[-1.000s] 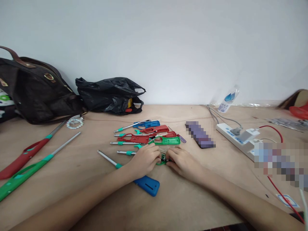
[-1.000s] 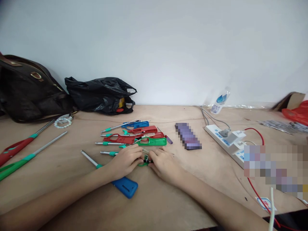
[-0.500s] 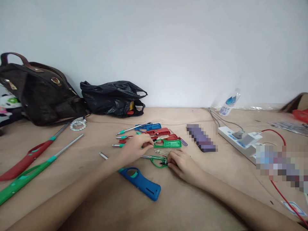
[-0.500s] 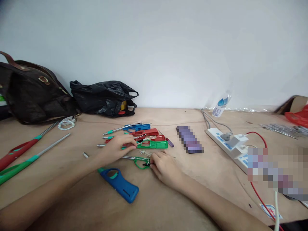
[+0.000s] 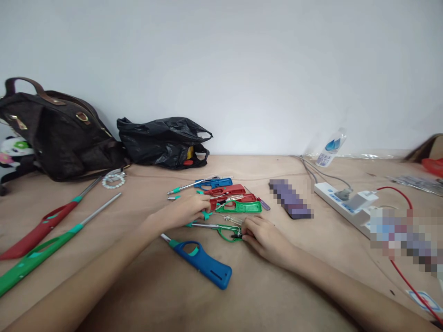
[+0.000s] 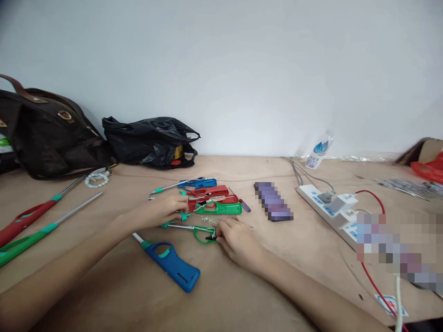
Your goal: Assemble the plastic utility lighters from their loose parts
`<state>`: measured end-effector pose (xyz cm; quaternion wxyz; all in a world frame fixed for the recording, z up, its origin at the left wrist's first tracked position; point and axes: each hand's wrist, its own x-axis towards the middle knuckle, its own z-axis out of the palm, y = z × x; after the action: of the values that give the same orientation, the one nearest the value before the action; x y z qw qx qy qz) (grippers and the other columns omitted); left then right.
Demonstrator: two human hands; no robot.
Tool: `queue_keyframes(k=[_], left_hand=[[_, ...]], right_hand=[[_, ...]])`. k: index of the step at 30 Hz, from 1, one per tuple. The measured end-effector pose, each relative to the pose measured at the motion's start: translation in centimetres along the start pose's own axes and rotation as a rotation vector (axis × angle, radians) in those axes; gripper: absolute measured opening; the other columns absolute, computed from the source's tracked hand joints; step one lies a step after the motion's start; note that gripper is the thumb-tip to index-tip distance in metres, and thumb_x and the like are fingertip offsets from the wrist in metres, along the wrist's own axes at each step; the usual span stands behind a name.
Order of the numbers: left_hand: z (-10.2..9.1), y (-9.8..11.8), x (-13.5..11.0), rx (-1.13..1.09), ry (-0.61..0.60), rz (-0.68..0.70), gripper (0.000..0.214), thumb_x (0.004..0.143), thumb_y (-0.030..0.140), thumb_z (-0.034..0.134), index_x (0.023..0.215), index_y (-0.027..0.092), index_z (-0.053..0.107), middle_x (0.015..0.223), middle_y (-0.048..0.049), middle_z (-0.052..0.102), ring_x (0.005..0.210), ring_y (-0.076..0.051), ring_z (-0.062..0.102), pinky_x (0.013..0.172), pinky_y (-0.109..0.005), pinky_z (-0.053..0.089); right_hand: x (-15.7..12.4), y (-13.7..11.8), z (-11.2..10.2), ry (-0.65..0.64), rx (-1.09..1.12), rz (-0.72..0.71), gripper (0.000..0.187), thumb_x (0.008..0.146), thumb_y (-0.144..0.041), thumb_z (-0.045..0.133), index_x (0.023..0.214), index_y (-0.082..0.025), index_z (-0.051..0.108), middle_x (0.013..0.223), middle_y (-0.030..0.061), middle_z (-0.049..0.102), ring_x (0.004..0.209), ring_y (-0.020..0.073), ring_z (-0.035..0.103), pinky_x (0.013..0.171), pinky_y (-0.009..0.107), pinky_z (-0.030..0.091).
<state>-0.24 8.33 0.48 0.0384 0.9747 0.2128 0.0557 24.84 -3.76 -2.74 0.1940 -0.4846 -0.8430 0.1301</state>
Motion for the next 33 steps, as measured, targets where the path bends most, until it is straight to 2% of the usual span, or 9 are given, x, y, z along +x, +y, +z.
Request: queue_keyframes(k=[4,7,10,24,33], left_hand=[[0.3,2.4,0.7,-0.075,0.038,0.039,0.013,0.087,0.007,0.057,0.088,0.018,0.063,0.092,-0.0013,0.060,0.089,-0.018,0.058,0.073,-0.024,0.040],[1.1,4.5,1.4,-0.053,0.079,0.091,0.011,0.088,0.008,0.057,0.088,0.017,0.062,0.091,-0.0018,0.059,0.084,-0.017,0.057,0.071,-0.023,0.041],[2.0,5.6,1.9,-0.005,0.080,0.133,0.008,0.088,0.009,0.057,0.085,0.016,0.061,0.090,-0.0023,0.058,0.080,-0.016,0.057,0.068,-0.024,0.041],[2.0,5.1,2.0,0.014,0.074,0.179,0.011,0.085,0.006,0.058,0.086,0.017,0.062,0.089,-0.0016,0.057,0.079,-0.015,0.055,0.067,-0.024,0.041],[3.0,5.4,2.2,-0.029,0.098,0.180,0.010,0.089,0.009,0.054,0.088,0.017,0.060,0.091,-0.0021,0.059,0.083,-0.017,0.056,0.069,-0.025,0.042]], right_hand=[[0.0,0.2,0.2,0.010,-0.003,-0.008,0.009,0.087,-0.010,0.052,0.083,-0.018,0.053,0.084,0.0058,0.062,0.083,0.0216,0.057,0.074,0.033,0.044],[-0.1,0.4,0.5,0.020,0.001,-0.006,0.009,0.086,-0.009,0.052,0.083,-0.018,0.053,0.086,0.0059,0.062,0.082,0.0212,0.057,0.074,0.033,0.044],[0.0,0.4,0.6,0.023,-0.003,-0.008,0.010,0.086,-0.009,0.052,0.083,-0.018,0.052,0.086,0.0061,0.062,0.082,0.0211,0.056,0.073,0.033,0.044],[0.0,0.5,0.6,0.029,0.040,0.013,0.009,0.086,-0.010,0.052,0.084,-0.019,0.051,0.086,0.0059,0.062,0.083,0.0212,0.056,0.074,0.033,0.044],[-0.1,0.6,0.6,0.031,0.050,0.031,0.009,0.086,-0.010,0.052,0.084,-0.019,0.052,0.083,0.0050,0.059,0.078,0.0198,0.054,0.070,0.031,0.043]])
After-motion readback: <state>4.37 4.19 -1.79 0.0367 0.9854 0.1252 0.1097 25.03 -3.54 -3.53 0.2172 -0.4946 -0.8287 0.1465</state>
